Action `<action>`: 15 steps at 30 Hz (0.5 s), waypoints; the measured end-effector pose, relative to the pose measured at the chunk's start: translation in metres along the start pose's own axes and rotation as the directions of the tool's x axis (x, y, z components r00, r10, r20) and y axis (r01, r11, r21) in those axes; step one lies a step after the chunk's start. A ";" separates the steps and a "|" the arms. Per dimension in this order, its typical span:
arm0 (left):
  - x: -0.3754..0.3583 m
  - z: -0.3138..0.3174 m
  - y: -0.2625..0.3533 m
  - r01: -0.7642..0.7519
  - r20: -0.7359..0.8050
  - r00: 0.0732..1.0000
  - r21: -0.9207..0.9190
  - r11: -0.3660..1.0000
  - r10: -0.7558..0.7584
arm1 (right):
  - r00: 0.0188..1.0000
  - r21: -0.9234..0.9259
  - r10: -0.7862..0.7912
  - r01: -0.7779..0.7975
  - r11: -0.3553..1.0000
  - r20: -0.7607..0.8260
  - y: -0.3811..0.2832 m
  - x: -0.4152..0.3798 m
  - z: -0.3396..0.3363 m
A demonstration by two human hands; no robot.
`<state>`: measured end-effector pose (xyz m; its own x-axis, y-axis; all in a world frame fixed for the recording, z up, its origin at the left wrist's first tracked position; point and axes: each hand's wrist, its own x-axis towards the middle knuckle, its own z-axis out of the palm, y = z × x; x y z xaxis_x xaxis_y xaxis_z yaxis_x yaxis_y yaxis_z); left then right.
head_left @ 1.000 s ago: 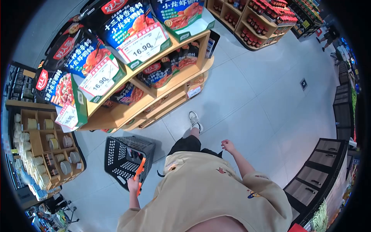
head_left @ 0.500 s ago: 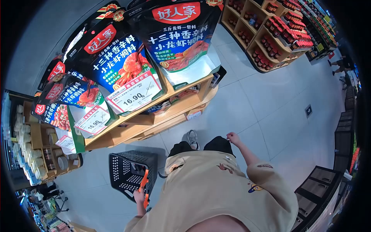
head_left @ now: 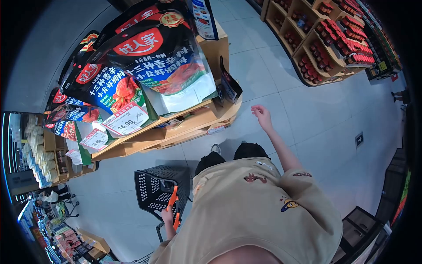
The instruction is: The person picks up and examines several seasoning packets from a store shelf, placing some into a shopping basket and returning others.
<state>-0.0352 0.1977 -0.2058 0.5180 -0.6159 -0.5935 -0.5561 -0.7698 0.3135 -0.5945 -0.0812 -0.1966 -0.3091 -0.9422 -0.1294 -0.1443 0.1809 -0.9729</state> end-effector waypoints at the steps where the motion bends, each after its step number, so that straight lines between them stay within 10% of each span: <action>1: -0.019 0.002 0.021 -0.014 -0.006 1.000 0.020 1.000 0.014 | 0.999 0.038 -0.042 0.042 0.998 0.008 -0.013 0.011 -0.004; 8: -0.046 0.071 0.012 0.015 -0.078 0.997 -0.034 0.999 -0.018 | 0.985 0.049 -0.130 0.125 0.991 0.117 -0.089 0.072 -0.004; 15: -0.111 0.098 0.066 0.018 -0.031 0.999 -0.010 1.000 -0.019 | 0.931 -0.463 -0.281 0.360 0.810 0.233 -0.100 0.091 0.030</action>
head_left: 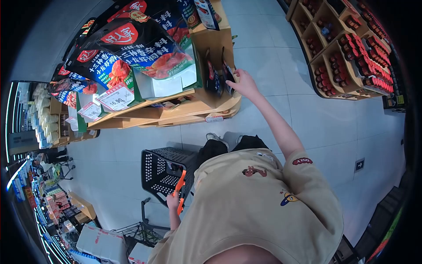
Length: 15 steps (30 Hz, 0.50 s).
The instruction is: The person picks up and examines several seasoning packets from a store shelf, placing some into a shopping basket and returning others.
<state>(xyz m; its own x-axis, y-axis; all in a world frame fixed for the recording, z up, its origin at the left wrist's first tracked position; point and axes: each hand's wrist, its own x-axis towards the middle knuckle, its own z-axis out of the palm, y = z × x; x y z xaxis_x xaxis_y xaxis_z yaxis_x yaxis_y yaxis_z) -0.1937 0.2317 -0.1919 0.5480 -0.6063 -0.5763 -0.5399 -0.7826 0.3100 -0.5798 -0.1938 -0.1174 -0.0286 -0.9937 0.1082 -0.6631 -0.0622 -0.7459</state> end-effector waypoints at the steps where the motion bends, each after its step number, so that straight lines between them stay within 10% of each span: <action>1: -0.010 0.002 0.009 0.012 -0.001 1.000 -0.003 1.000 -0.012 | 0.999 -0.109 -0.029 0.030 0.994 0.018 0.000 0.000 0.002; 8: -0.046 0.015 0.030 0.040 0.055 0.997 0.131 0.991 -0.048 | 0.957 -0.243 0.063 0.008 0.970 0.283 0.005 0.005 0.012; 12: -0.043 0.025 0.028 0.084 0.062 0.993 0.214 0.973 -0.100 | 0.985 -0.091 -0.111 0.123 0.988 0.131 0.008 -0.001 0.004; 15: -0.036 0.012 0.073 -0.053 -0.211 0.973 0.202 0.978 0.097 | 0.991 0.184 -0.133 0.129 0.974 0.010 0.004 -0.007 -0.006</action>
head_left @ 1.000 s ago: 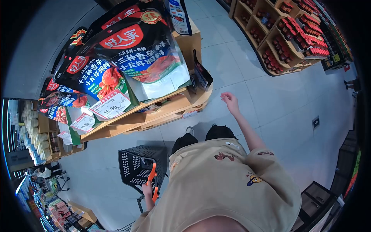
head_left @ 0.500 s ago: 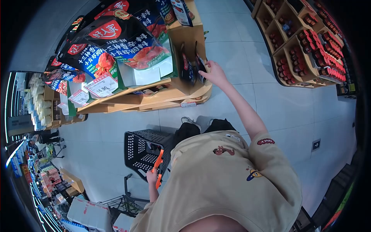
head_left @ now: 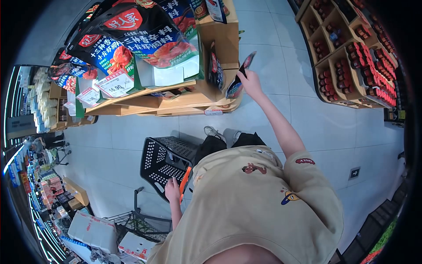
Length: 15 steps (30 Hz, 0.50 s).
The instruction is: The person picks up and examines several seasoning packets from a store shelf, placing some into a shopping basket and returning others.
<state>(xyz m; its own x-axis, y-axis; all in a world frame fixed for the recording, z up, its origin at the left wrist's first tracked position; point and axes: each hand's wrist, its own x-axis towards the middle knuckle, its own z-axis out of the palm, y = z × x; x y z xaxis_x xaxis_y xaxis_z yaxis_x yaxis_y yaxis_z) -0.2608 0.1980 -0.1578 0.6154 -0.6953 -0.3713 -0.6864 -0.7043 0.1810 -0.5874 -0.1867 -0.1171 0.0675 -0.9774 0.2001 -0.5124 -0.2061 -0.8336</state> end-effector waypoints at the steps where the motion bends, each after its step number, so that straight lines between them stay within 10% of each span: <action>1: 0.009 -0.007 0.019 -0.142 -0.115 0.985 -0.089 0.986 0.132 | 0.999 0.150 0.012 -0.006 0.989 -0.039 -0.007 -0.005 -0.005; 9: 0.042 -0.064 0.259 -0.760 -0.183 0.612 -0.406 0.507 0.770 | 0.979 0.603 0.168 -0.205 0.771 0.119 -0.099 -0.044 -0.043; 11: 0.038 -0.071 0.302 -0.875 -0.334 0.432 -0.379 0.300 0.838 | 0.981 0.643 0.157 -0.193 0.741 0.115 -0.122 -0.053 -0.047; 15: 0.034 -0.047 0.326 -0.835 -0.463 0.407 -0.538 0.115 0.787 | 0.982 0.724 0.129 -0.190 0.664 0.139 -0.153 -0.062 -0.061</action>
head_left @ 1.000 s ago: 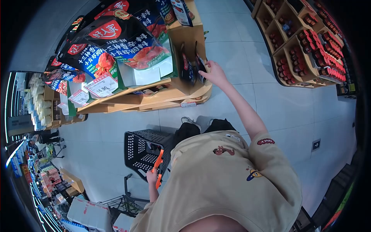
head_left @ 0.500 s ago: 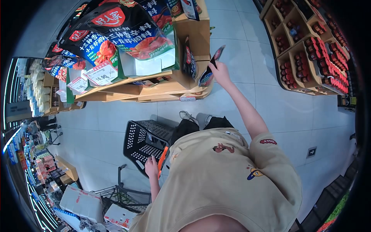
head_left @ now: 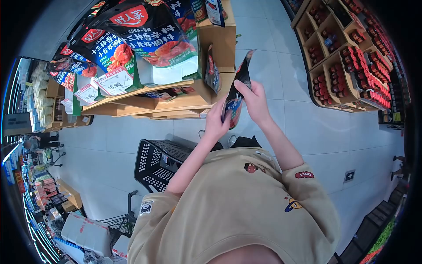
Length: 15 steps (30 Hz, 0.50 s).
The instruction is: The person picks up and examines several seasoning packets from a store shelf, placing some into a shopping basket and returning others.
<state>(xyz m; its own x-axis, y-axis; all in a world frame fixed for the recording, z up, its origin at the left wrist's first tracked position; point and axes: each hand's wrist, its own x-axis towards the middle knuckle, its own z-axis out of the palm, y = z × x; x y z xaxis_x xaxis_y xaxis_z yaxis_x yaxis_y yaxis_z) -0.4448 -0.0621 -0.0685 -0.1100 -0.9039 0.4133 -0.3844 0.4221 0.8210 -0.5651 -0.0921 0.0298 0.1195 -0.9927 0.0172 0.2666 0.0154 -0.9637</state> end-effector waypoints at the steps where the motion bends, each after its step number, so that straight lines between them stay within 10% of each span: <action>1: 0.001 -0.001 0.002 0.005 0.001 1.000 0.000 1.000 -0.005 | 1.000 0.053 0.019 -0.019 0.998 0.004 -0.005 0.000 0.003; 7: 0.001 -0.010 -0.016 0.261 -0.248 0.915 -0.239 0.935 -0.319 | 0.950 -0.076 -0.184 0.209 0.975 0.253 0.002 0.005 -0.017; 10: 0.009 -0.025 0.000 0.329 -0.135 0.887 -0.484 0.811 -0.441 | 0.953 -0.260 -0.303 0.289 0.921 -0.013 0.021 0.004 -0.037; 13: 0.020 -0.035 0.015 0.459 0.055 0.740 -0.769 0.444 -0.670 | 0.968 -0.373 -0.178 0.102 0.922 -0.175 0.050 -0.004 -0.066; 15: 0.025 -0.039 0.023 0.434 0.134 0.730 -0.848 0.303 -0.670 | 0.967 -0.023 0.251 -0.250 0.968 0.039 0.065 -0.014 -0.085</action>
<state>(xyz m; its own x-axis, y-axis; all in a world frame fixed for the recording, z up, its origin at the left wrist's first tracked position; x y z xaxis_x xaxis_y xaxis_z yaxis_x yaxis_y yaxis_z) -0.4209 -0.0724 -0.0238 0.0542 -0.9520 -0.3012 0.6134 -0.2063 0.7624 -0.6307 -0.0873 -0.0561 0.2201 -0.9517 -0.2143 0.2061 0.2601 -0.9433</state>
